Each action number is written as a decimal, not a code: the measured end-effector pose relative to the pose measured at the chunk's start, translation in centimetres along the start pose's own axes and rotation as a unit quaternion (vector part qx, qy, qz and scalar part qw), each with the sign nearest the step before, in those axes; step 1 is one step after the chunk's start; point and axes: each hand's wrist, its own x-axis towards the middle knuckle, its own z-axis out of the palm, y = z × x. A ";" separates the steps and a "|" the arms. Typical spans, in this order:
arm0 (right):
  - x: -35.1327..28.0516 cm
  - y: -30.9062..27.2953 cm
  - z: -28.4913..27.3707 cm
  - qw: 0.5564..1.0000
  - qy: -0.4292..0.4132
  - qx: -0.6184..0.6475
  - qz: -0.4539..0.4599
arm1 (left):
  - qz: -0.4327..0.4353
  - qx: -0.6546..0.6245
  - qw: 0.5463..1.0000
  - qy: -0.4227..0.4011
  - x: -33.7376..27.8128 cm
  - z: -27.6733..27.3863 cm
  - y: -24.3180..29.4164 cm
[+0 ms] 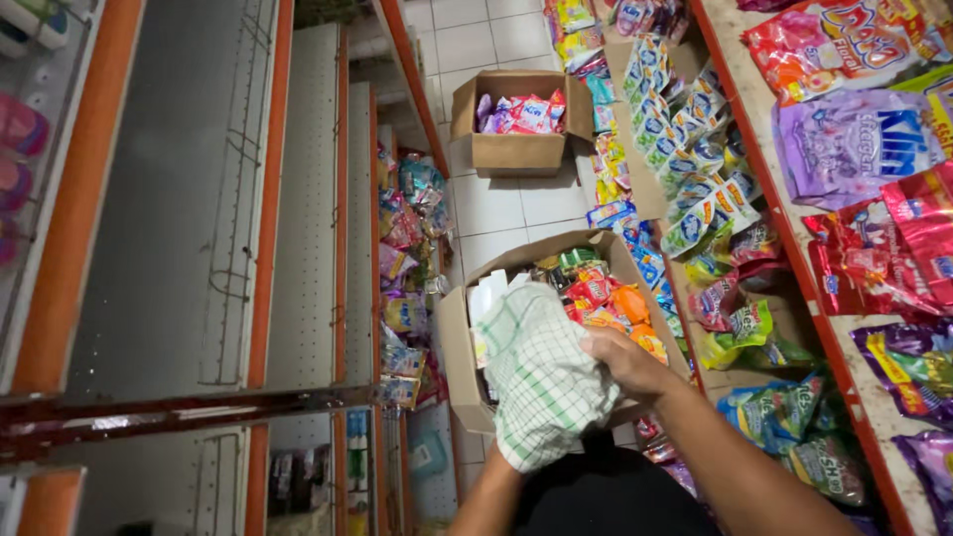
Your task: The person takes several small packaged boxes of soap and other items from a cardboard box on the floor, scans each one with a handheld scanner, and places them onto the shelves.
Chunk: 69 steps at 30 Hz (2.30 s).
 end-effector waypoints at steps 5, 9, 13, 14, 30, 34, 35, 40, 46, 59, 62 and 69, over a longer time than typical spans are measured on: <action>0.9 -2.5 1.2 0.988 -0.016 -0.140 0.062 | 0.041 -0.021 0.999 -0.015 2.2 -2.5 0.4; 0.4 -2.0 1.9 0.995 -0.012 -0.091 0.034 | -0.003 -0.050 0.996 -0.069 1.4 -1.6 -2.0; -0.1 -0.3 2.3 0.978 0.091 0.186 0.032 | -0.037 -0.186 0.971 -0.144 -0.2 0.6 -6.0; 0.0 0.0 2.8 0.959 0.152 0.239 0.007 | -0.028 -0.164 0.975 -0.147 0.0 1.1 -6.4; -0.4 -0.8 4.0 0.981 0.190 0.017 -0.031 | 0.011 -0.099 0.986 -0.133 2.2 0.3 -5.0; 1.1 -0.6 4.9 0.952 0.257 0.163 -0.043 | 0.053 -0.040 0.990 -0.123 1.5 -0.4 -5.2; 1.4 -1.0 4.9 0.944 0.264 0.197 -0.030 | 0.055 -0.035 0.991 -0.117 1.6 -0.3 -5.2; 1.8 -0.7 6.9 0.952 0.195 0.232 0.036 | 0.048 -0.016 0.994 -0.099 0.4 -0.7 -4.6; 1.9 1.5 4.5 0.944 0.275 0.179 0.020 | 0.063 -0.008 0.991 -0.118 1.1 -0.1 -3.5; 0.3 9.6 3.3 0.901 0.433 -0.030 -0.015 | 0.085 0.055 0.990 -0.093 1.5 2.8 -2.7; 0.6 8.3 5.4 0.877 0.378 -0.128 -0.268 | 0.092 0.059 0.990 -0.092 2.0 3.1 -2.6; -0.4 9.7 1.7 0.858 0.446 -0.225 0.123 | 0.100 0.044 0.986 -0.123 1.3 2.8 -3.0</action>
